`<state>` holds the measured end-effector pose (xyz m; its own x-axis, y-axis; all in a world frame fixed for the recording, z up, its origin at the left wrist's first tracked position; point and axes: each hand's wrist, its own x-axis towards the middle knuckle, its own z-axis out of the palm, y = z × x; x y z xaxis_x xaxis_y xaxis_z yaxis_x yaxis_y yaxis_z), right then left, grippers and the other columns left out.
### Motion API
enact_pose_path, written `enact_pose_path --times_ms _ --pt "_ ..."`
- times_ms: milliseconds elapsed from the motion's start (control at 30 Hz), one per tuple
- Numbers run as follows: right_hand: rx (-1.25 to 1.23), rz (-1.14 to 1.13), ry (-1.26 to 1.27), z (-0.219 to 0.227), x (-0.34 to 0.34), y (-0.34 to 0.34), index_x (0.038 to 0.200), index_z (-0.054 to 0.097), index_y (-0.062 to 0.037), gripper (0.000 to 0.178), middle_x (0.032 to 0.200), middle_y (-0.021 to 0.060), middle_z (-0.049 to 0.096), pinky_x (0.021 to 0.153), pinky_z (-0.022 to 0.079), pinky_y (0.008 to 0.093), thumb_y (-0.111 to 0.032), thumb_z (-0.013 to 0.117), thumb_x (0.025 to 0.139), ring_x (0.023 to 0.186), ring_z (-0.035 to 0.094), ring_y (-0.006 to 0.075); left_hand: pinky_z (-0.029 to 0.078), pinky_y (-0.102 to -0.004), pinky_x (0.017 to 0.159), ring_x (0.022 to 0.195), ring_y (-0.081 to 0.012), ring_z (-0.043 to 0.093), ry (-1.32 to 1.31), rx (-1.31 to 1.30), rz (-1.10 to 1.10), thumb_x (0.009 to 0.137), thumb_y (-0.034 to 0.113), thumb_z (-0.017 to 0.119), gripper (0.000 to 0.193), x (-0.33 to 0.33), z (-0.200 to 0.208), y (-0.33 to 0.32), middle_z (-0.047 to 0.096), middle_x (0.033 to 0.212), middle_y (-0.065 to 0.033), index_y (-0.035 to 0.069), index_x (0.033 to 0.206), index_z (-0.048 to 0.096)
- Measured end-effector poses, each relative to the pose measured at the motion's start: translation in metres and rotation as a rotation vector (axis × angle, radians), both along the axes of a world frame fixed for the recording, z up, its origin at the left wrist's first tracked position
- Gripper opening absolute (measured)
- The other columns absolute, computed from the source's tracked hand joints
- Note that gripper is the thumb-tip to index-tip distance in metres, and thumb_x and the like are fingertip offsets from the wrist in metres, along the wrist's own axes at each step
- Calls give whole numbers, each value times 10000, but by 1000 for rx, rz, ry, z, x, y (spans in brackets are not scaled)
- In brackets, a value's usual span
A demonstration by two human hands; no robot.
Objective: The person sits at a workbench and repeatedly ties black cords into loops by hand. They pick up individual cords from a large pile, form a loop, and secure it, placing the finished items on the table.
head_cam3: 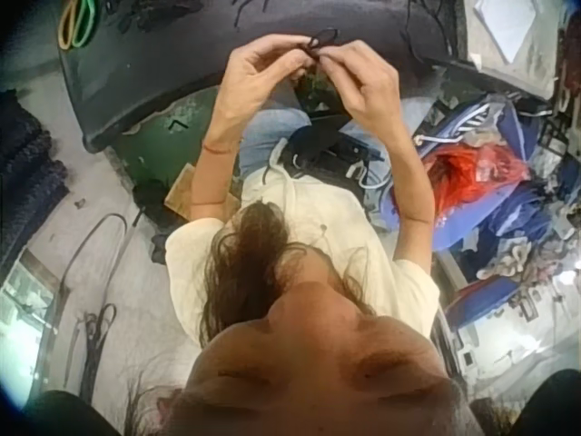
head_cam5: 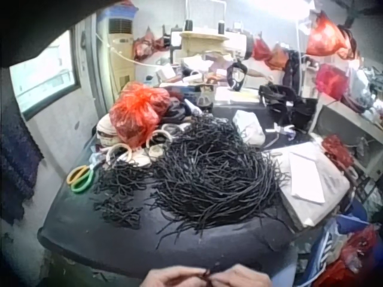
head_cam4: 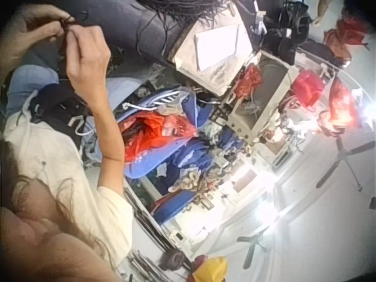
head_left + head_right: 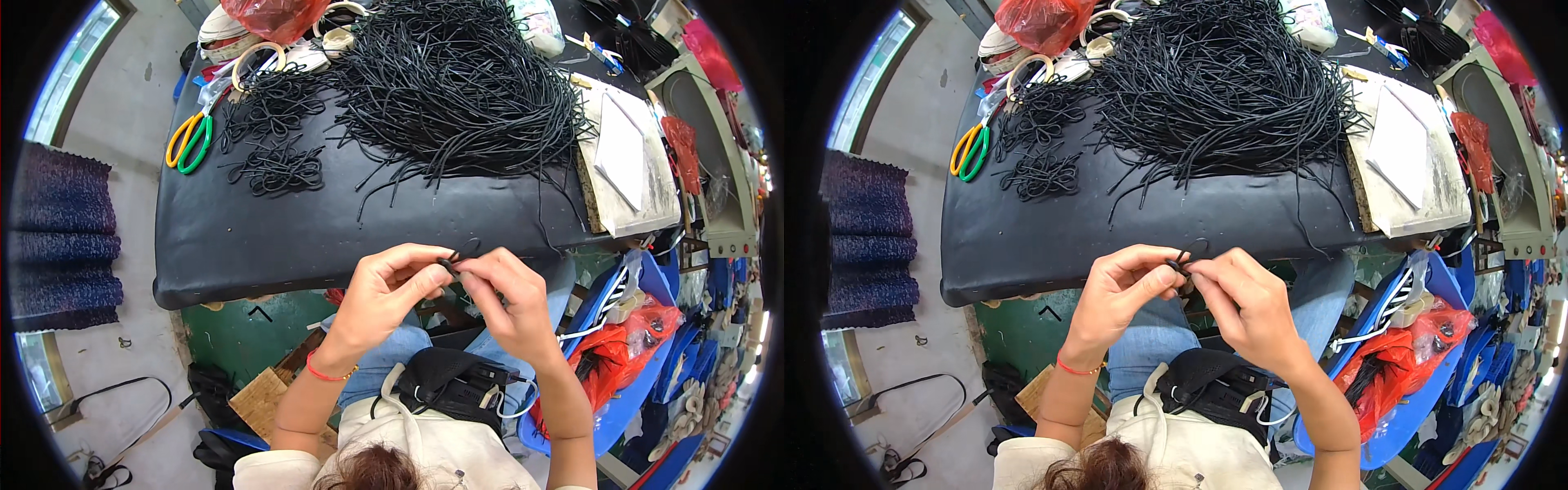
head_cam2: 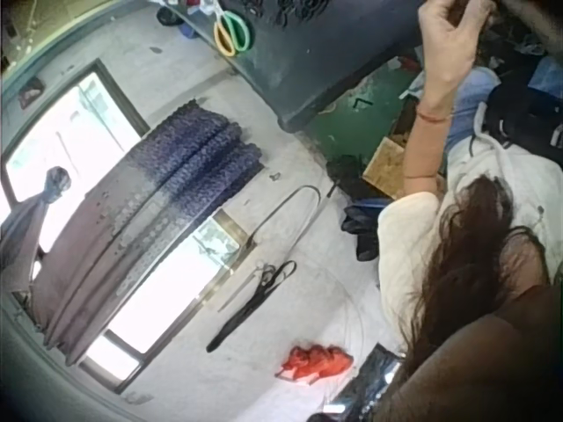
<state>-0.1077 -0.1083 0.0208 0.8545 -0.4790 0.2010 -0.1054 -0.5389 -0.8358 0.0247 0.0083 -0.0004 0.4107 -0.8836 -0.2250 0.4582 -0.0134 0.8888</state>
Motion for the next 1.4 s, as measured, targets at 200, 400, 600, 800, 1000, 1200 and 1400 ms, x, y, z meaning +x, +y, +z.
enact_pose_path --times_ms 200,400,600,800,1000,1200,1400 --pt "839 11 18 0 -6 15 1021 615 1 196 839 52 638 614 466 215 11 560 833 697 584 90 503 -242 737 808 -115 608 -9 -24 61 846 53 600 198 -4 -12 -1 645 885 -87 -17 1031 607" --pt "647 -162 -29 -2 -1 17 912 611 18 101 758 31 634 577 449 185 -51 601 839 661 565 50 503 -245 757 849 -116 604 52 -53 107 828 15 610 162 -9 -7 -2 637 906 -80 -19 986 603" --pt "306 -321 -29 -4 9 27 791 571 0 87 647 10 605 462 391 169 -55 637 798 537 516 12 484 -227 767 836 -96 596 -224 -79 360 803 -15 624 182 -34 -13 -6 637 907 -79 -30 980 586" --pt "480 -353 -31 -11 10 12 825 576 3 179 675 -2 552 496 379 175 -121 698 778 556 457 30 487 -235 731 822 -96 602 -184 -67 263 785 -2 644 273 -27 -11 -2 652 875 -89 -4 1004 482" --pt "610 -155 65 -12 4 0 887 628 -19 160 766 2 560 590 405 200 -160 653 817 655 485 51 491 -252 722 819 -95 606 -355 57 -7 783 26 639 285 -14 -4 1 661 894 -127 -18 1011 473" --pt "788 -227 50 -21 6 5 887 544 -13 204 756 -25 524 586 395 202 -216 556 900 673 453 31 489 -249 758 855 -121 609 -210 78 -128 798 32 638 288 -15 -4 2 645 918 -113 -38 1056 531" --pt "767 -278 24 -25 6 7 842 534 -28 210 715 -44 487 585 361 184 -225 529 915 662 420 24 492 -224 724 814 -100 602 -298 168 -223 830 60 625 194 -14 -1 3 634 898 -81 -41 993 589"
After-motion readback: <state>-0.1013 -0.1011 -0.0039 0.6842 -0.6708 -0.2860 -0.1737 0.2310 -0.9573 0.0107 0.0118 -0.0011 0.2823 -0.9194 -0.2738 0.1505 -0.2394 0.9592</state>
